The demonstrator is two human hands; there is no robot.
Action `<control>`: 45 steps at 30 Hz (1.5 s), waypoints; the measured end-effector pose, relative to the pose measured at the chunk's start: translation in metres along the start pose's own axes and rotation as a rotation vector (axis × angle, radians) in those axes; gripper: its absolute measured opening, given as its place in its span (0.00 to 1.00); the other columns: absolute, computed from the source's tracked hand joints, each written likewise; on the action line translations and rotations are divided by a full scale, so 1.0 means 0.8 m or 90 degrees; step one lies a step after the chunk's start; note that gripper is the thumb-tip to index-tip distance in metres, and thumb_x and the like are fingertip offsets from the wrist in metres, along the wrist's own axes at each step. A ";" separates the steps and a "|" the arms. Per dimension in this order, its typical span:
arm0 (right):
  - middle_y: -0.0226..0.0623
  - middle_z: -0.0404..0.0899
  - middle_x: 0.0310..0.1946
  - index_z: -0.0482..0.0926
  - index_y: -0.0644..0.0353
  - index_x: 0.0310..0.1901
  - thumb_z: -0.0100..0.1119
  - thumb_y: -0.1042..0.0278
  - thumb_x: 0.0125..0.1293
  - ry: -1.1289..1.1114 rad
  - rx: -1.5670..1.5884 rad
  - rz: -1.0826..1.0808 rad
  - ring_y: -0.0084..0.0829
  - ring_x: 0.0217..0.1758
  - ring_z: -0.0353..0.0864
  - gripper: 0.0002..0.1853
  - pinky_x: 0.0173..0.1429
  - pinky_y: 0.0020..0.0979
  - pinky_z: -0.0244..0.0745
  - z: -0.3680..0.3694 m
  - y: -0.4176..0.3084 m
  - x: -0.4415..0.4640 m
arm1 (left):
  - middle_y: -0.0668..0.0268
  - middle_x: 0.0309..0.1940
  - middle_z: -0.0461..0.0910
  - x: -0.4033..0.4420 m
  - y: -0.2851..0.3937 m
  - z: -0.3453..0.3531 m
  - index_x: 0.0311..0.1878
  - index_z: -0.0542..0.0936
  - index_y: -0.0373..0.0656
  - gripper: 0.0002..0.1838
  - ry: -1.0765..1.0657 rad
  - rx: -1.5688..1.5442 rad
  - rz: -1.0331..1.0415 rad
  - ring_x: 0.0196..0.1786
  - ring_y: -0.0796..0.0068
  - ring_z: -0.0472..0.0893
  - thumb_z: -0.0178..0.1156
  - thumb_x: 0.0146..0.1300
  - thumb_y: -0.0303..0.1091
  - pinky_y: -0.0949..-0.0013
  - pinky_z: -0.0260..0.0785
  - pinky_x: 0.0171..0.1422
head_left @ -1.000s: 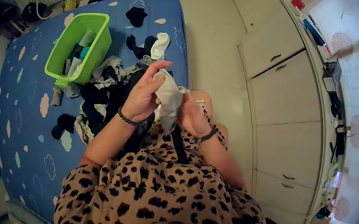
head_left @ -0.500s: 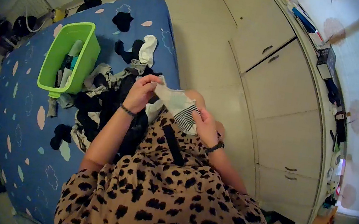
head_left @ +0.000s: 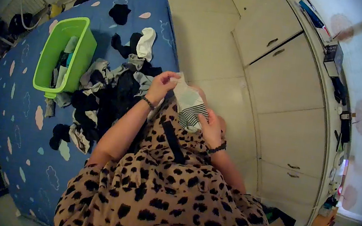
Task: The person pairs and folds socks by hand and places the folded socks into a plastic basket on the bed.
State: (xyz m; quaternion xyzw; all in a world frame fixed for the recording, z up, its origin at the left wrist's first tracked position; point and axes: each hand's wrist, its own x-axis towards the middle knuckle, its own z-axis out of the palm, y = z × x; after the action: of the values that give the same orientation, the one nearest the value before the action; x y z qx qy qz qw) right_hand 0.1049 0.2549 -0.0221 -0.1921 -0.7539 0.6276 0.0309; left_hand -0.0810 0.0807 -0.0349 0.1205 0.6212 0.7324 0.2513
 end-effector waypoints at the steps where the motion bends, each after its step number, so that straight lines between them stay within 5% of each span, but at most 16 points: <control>1: 0.33 0.80 0.44 0.73 0.69 0.51 0.55 0.71 0.69 0.015 0.000 -0.015 0.21 0.44 0.77 0.13 0.50 0.24 0.73 0.001 0.012 -0.003 | 0.75 0.33 0.76 0.005 0.003 0.003 0.47 0.80 0.39 0.13 -0.002 -0.009 0.013 0.32 0.86 0.70 0.60 0.58 0.21 0.80 0.65 0.39; 6: 0.33 0.79 0.40 0.73 0.69 0.46 0.55 0.68 0.70 -0.052 -0.051 0.069 0.19 0.39 0.76 0.12 0.43 0.24 0.72 0.013 0.027 -0.025 | 0.76 0.24 0.74 0.021 -0.051 -0.001 0.41 0.81 0.38 0.09 -0.002 0.110 0.022 0.27 0.86 0.69 0.62 0.54 0.22 0.79 0.64 0.33; 12: 0.31 0.79 0.36 0.73 0.67 0.42 0.57 0.65 0.69 -0.024 -0.037 0.073 0.17 0.35 0.74 0.12 0.37 0.22 0.69 0.014 0.024 -0.026 | 0.73 0.30 0.76 0.024 -0.114 -0.032 0.42 0.78 0.40 0.13 0.008 0.114 -0.023 0.33 0.83 0.73 0.61 0.51 0.20 0.77 0.68 0.40; 15: 0.33 0.79 0.35 0.74 0.67 0.44 0.59 0.63 0.67 0.026 -0.041 0.045 0.21 0.35 0.74 0.14 0.40 0.26 0.70 0.019 0.039 -0.030 | 0.67 0.35 0.77 -0.008 -0.034 -0.004 0.44 0.77 0.42 0.15 0.009 0.241 -0.107 0.39 0.73 0.77 0.62 0.51 0.20 0.71 0.70 0.49; 17: 0.37 0.81 0.36 0.76 0.68 0.49 0.59 0.61 0.66 0.047 -0.112 0.041 0.26 0.37 0.76 0.17 0.45 0.30 0.72 0.009 0.033 -0.030 | 0.61 0.37 0.76 -0.026 0.015 0.027 0.43 0.76 0.41 0.17 0.187 0.619 0.351 0.42 0.62 0.76 0.62 0.48 0.20 0.62 0.70 0.49; 19: 0.35 0.80 0.37 0.76 0.67 0.47 0.60 0.61 0.66 -0.072 -0.036 0.079 0.25 0.37 0.76 0.17 0.46 0.30 0.72 0.007 0.006 -0.035 | 0.56 0.47 0.72 -0.040 0.027 0.036 0.44 0.76 0.40 0.18 0.080 0.577 0.380 0.51 0.52 0.72 0.61 0.47 0.21 0.56 0.66 0.57; 21: 0.34 0.80 0.37 0.77 0.66 0.46 0.60 0.61 0.65 -0.080 -0.122 0.070 0.25 0.36 0.75 0.16 0.45 0.30 0.72 0.002 0.014 -0.033 | 0.54 0.51 0.70 -0.072 0.039 0.049 0.46 0.75 0.40 0.19 -0.317 0.487 0.381 0.53 0.50 0.71 0.65 0.48 0.25 0.56 0.65 0.59; 25: 0.31 0.79 0.37 0.75 0.65 0.49 0.59 0.62 0.66 -0.069 0.076 0.148 0.23 0.35 0.74 0.16 0.39 0.26 0.71 -0.003 -0.011 -0.024 | 0.56 0.49 0.74 -0.122 0.059 0.069 0.49 0.76 0.42 0.21 -0.296 0.543 0.467 0.56 0.51 0.72 0.67 0.50 0.29 0.55 0.65 0.60; 31: 0.35 0.75 0.46 0.69 0.64 0.55 0.56 0.67 0.66 -0.140 0.240 0.219 0.23 0.43 0.75 0.18 0.44 0.25 0.74 0.002 -0.019 -0.044 | 0.61 0.41 0.77 -0.146 0.007 0.053 0.44 0.77 0.43 0.18 -0.240 0.613 0.466 0.43 0.55 0.76 0.67 0.47 0.27 0.60 0.70 0.50; 33: 0.34 0.74 0.44 0.66 0.63 0.57 0.55 0.70 0.69 -0.071 0.048 0.010 0.24 0.41 0.76 0.17 0.42 0.24 0.75 -0.009 0.008 -0.044 | 0.62 0.40 0.78 -0.154 0.007 0.053 0.42 0.77 0.43 0.15 -0.212 0.591 0.455 0.43 0.54 0.77 0.65 0.49 0.26 0.60 0.70 0.50; 34: 0.40 0.73 0.51 0.64 0.62 0.59 0.57 0.75 0.64 -0.049 -0.185 -0.091 0.33 0.49 0.77 0.22 0.56 0.33 0.72 -0.014 -0.022 -0.047 | 0.61 0.39 0.77 -0.156 0.005 0.052 0.41 0.77 0.41 0.13 -0.187 0.559 0.448 0.43 0.55 0.77 0.65 0.50 0.26 0.60 0.70 0.49; 35: 0.40 0.73 0.51 0.64 0.62 0.59 0.57 0.75 0.64 -0.051 -0.185 -0.096 0.33 0.49 0.77 0.22 0.56 0.33 0.72 -0.014 -0.048 -0.048 | 0.61 0.39 0.77 -0.156 0.004 0.050 0.39 0.76 0.40 0.12 -0.164 0.528 0.443 0.42 0.56 0.77 0.65 0.51 0.25 0.59 0.69 0.47; 37: 0.43 0.72 0.55 0.68 0.60 0.57 0.59 0.78 0.57 -0.032 -0.466 -0.330 0.43 0.54 0.75 0.25 0.66 0.41 0.62 -0.013 -0.083 -0.047 | 0.60 0.40 0.77 -0.155 0.014 0.047 0.40 0.76 0.39 0.12 -0.152 0.511 0.452 0.43 0.55 0.77 0.65 0.51 0.25 0.59 0.69 0.49; 40: 0.40 0.75 0.52 0.74 0.60 0.52 0.61 0.79 0.52 -0.090 -0.388 -0.419 0.47 0.56 0.73 0.23 0.70 0.44 0.54 -0.004 -0.090 -0.025 | 0.60 0.44 0.78 -0.152 0.038 0.046 0.44 0.77 0.39 0.14 -0.125 0.460 0.464 0.49 0.56 0.76 0.65 0.53 0.27 0.59 0.66 0.57; 42: 0.39 0.77 0.48 0.76 0.60 0.50 0.61 0.79 0.52 -0.108 -0.347 -0.457 0.45 0.54 0.75 0.20 0.66 0.42 0.59 -0.002 -0.103 -0.004 | 0.60 0.48 0.79 -0.142 0.058 0.052 0.48 0.77 0.40 0.17 -0.099 0.432 0.474 0.54 0.57 0.76 0.65 0.55 0.29 0.59 0.64 0.63; 45: 0.37 0.80 0.42 0.79 0.61 0.47 0.61 0.77 0.55 -0.139 -0.242 -0.456 0.38 0.49 0.78 0.16 0.58 0.36 0.68 0.002 -0.145 0.014 | 0.59 0.37 0.79 -0.130 0.067 0.061 0.42 0.78 0.37 0.14 0.090 0.241 0.442 0.42 0.63 0.79 0.69 0.54 0.30 0.64 0.69 0.49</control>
State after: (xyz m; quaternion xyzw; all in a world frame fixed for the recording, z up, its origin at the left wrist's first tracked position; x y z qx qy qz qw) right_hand 0.0651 0.2407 0.0866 0.1477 -0.8743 0.4434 0.1308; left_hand 0.0191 0.0626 0.0412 0.3169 0.6831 0.6530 -0.0810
